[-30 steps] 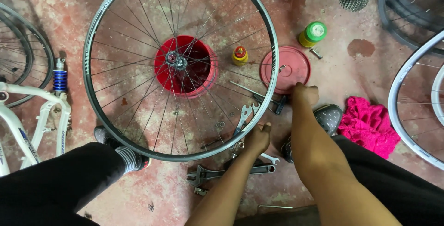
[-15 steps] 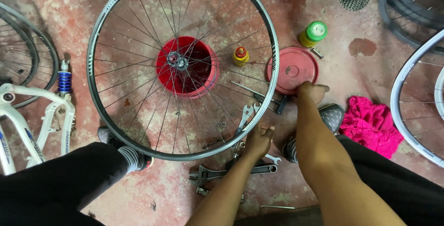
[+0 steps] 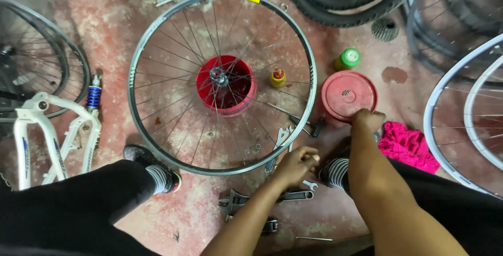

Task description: The person is reassembling a bicycle wheel hub by carefully placing ball bearings into the race and applying grease from a bottle.

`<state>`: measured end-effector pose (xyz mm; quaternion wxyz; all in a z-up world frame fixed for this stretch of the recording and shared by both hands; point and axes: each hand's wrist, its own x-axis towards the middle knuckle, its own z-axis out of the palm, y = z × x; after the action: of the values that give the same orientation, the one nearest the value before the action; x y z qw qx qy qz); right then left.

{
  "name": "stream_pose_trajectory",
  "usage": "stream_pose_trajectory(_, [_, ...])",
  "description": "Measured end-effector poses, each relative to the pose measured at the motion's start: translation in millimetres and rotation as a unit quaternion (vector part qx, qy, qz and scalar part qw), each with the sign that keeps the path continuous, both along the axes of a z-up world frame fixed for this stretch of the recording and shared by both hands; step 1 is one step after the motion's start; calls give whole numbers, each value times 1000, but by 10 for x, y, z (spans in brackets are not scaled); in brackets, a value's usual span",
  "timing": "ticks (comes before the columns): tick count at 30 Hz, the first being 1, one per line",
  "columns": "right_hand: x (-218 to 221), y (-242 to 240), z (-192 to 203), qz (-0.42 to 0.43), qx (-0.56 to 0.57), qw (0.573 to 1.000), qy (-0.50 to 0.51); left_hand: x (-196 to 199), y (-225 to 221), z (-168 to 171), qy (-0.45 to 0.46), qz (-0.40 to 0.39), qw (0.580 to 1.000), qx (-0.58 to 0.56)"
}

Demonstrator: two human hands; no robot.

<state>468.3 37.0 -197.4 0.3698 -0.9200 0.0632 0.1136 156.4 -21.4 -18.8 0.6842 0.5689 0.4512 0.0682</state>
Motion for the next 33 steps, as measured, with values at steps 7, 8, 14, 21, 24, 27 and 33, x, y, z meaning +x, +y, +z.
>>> stream_pose_trajectory(7, [-92, -117, 736, -41, 53, 995, -70, -343, 75, 496, -78, 90, 993, -5])
stream_pose_trajectory(8, [-157, -132, 874, -42, 77, 992, -88, -414, 87, 553, -93, 131, 987, 0])
stream_pose_trajectory(14, [-549, -222, 1535, 30, 190, 968, -163, -844, 109, 1061, -152, 291, 945, 1])
stream_pose_trajectory(21, [-1124, -353, 2149, 170, 230, 955, -80, -1184, 195, 1548, -209, 358, 909, -30])
stream_pose_trajectory(24, [-1668, -459, 2602, 244, 315, 917, -14, -1274, 200, 1650, -247, 382, 889, -54])
stream_pose_trajectory(27, [-2214, -554, 2954, 268, 320, 908, 27, -1278, 256, 1600, -310, 428, 845, -80])
stream_pose_trajectory(33, [-2850, -841, 3142, 332, 358, 870, 65, -1289, 312, 1532, -291, 506, 810, -52])
